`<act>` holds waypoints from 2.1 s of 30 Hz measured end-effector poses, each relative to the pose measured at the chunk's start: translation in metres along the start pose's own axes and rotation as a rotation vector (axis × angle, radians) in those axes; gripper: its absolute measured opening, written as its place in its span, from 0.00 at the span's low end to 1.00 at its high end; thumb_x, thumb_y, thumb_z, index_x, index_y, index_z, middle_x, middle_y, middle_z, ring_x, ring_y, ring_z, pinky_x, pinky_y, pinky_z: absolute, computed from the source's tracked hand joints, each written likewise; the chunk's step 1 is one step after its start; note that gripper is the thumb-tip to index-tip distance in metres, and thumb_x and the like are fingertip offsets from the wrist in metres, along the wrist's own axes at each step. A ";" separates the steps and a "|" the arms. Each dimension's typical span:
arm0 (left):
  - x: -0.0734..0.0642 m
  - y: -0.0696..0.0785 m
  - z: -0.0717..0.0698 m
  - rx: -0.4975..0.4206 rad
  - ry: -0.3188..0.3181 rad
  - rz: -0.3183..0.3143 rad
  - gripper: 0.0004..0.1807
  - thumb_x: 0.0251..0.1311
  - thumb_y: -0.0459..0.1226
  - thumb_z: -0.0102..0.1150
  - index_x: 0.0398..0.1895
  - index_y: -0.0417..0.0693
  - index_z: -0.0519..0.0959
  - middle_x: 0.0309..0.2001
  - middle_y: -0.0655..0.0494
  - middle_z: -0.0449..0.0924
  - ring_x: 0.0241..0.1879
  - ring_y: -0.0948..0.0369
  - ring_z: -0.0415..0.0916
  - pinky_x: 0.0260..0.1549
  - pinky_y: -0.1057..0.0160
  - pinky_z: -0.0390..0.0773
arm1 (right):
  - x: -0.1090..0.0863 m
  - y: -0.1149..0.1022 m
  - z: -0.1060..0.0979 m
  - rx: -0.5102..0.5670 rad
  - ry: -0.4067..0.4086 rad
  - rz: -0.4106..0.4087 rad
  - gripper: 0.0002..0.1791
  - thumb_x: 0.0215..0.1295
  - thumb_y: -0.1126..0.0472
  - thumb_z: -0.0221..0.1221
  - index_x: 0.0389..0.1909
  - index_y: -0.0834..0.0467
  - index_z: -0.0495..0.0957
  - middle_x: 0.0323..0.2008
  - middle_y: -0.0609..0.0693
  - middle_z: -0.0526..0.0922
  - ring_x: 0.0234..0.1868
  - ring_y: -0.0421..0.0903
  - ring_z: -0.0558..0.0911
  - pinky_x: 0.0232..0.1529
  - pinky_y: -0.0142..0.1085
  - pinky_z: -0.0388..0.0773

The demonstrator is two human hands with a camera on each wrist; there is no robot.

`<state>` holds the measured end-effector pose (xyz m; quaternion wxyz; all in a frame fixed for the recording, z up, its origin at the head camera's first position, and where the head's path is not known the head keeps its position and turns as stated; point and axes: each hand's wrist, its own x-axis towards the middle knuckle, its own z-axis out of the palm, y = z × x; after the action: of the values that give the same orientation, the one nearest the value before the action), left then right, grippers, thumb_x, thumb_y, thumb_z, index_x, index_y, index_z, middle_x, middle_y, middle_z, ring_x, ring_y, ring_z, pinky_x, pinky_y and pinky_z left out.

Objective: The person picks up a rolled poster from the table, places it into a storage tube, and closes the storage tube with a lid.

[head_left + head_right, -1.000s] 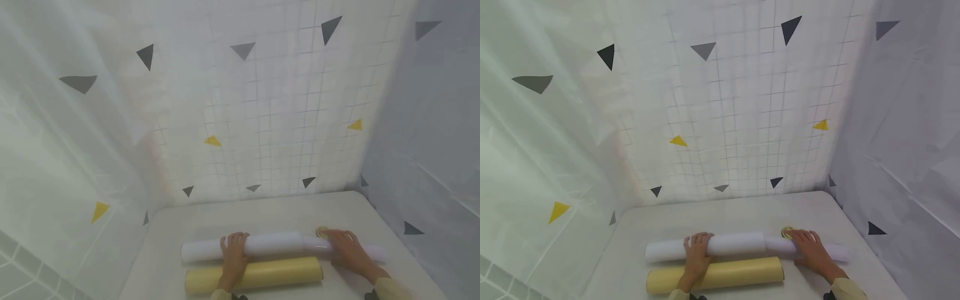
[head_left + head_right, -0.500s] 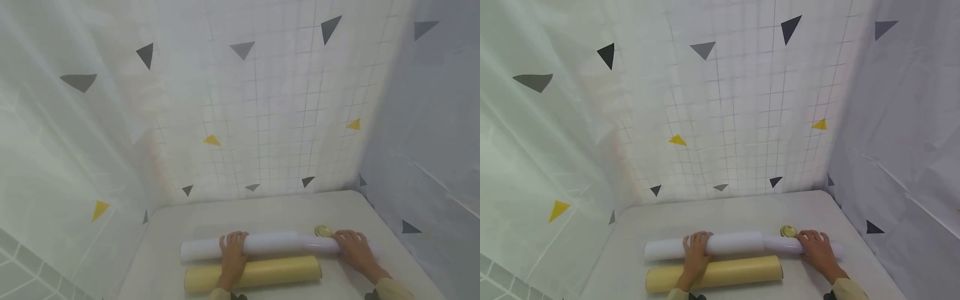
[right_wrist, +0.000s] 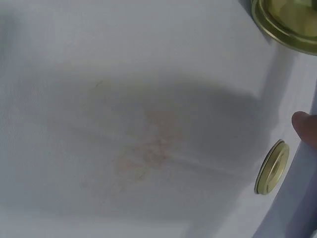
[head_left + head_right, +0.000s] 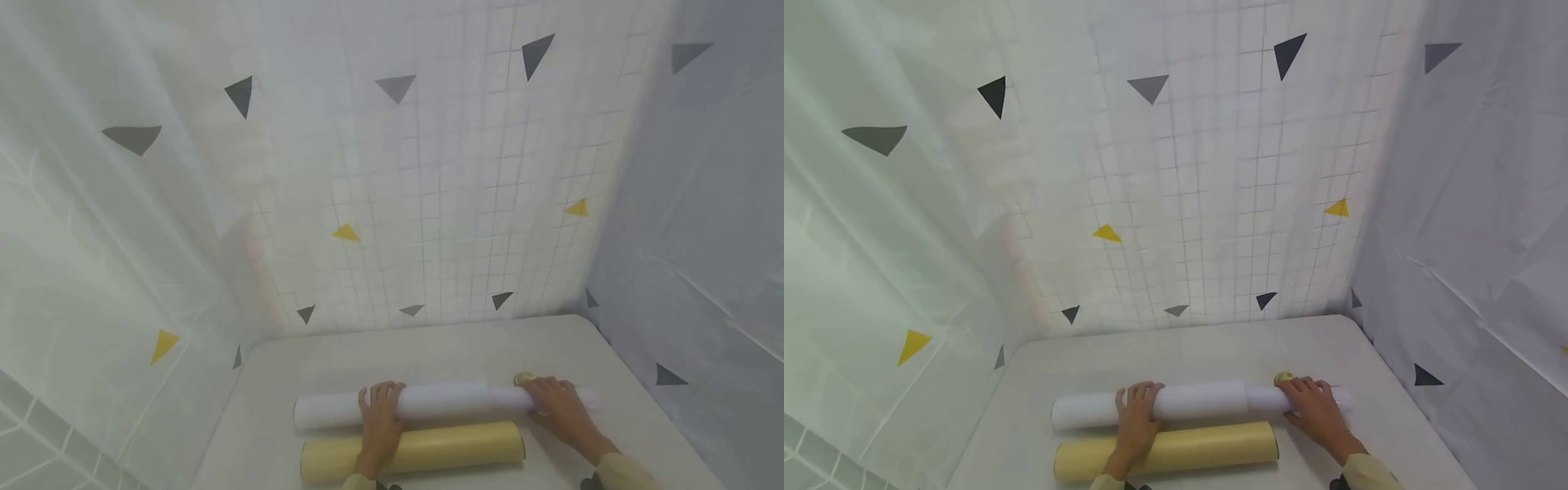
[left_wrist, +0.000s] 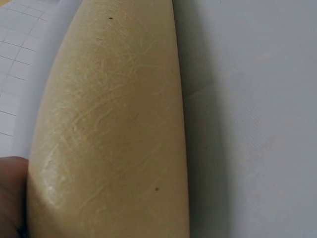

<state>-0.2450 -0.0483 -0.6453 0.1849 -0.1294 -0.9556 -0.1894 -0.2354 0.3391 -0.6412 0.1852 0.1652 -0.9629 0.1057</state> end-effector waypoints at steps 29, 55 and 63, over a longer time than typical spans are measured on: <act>-0.002 0.001 0.001 0.000 -0.014 -0.007 0.38 0.39 0.37 0.80 0.60 0.57 0.78 0.59 0.55 0.80 0.63 0.50 0.71 0.68 0.31 0.57 | 0.011 -0.024 0.014 0.034 0.055 -0.126 0.31 0.45 0.54 0.78 0.54 0.51 0.81 0.48 0.51 0.88 0.53 0.55 0.83 0.56 0.62 0.75; -0.001 0.002 -0.003 -0.013 -0.007 -0.003 0.36 0.40 0.35 0.79 0.59 0.57 0.78 0.59 0.54 0.80 0.63 0.50 0.71 0.68 0.31 0.58 | -0.006 0.003 0.001 -0.053 -0.035 0.179 0.28 0.46 0.67 0.76 0.50 0.62 0.78 0.54 0.66 0.82 0.55 0.67 0.80 0.53 0.66 0.77; -0.002 0.001 -0.004 0.012 -0.025 -0.026 0.36 0.41 0.40 0.80 0.59 0.59 0.78 0.59 0.56 0.80 0.63 0.50 0.71 0.68 0.31 0.58 | 0.003 -0.010 -0.005 0.049 0.063 0.070 0.32 0.43 0.67 0.77 0.53 0.59 0.78 0.50 0.59 0.83 0.50 0.60 0.83 0.51 0.61 0.80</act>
<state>-0.2423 -0.0495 -0.6424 0.1711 -0.1183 -0.9605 -0.1846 -0.2325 0.3302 -0.6338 0.2074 0.1326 -0.9590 0.1408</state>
